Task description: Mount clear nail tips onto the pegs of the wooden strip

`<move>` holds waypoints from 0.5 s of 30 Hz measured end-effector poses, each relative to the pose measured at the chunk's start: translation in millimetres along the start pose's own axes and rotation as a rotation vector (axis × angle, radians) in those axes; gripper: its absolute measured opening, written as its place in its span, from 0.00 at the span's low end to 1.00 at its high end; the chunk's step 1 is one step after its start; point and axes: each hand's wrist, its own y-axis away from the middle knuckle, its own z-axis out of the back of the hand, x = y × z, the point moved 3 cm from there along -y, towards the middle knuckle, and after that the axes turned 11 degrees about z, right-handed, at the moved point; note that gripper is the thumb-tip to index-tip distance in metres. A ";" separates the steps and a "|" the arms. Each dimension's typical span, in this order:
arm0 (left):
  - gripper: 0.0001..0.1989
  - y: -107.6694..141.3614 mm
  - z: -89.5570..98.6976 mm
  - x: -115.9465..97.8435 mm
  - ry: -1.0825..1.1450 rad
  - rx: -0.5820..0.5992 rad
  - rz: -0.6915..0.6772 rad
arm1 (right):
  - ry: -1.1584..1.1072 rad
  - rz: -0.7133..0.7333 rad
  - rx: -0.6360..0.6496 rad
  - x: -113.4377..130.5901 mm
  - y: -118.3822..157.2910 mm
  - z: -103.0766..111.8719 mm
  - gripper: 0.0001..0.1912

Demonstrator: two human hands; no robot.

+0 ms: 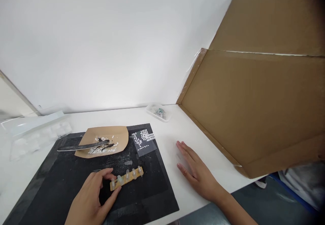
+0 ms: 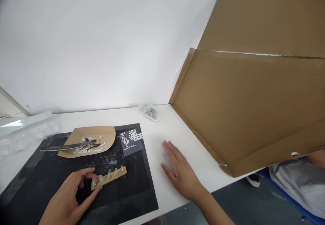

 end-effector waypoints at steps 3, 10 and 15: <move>0.24 0.7 0.1 -0.5 0.010 0.011 0.034 | 0.026 0.003 0.048 2.6 -3.3 -0.4 0.39; 0.24 0.2 -0.7 0.8 0.019 0.018 0.040 | 0.078 0.053 0.098 -2.0 -19.5 -2.5 0.45; 0.24 0.8 -0.6 1.4 0.023 0.026 0.026 | 0.084 0.141 0.194 6.1 -13.8 -1.8 0.42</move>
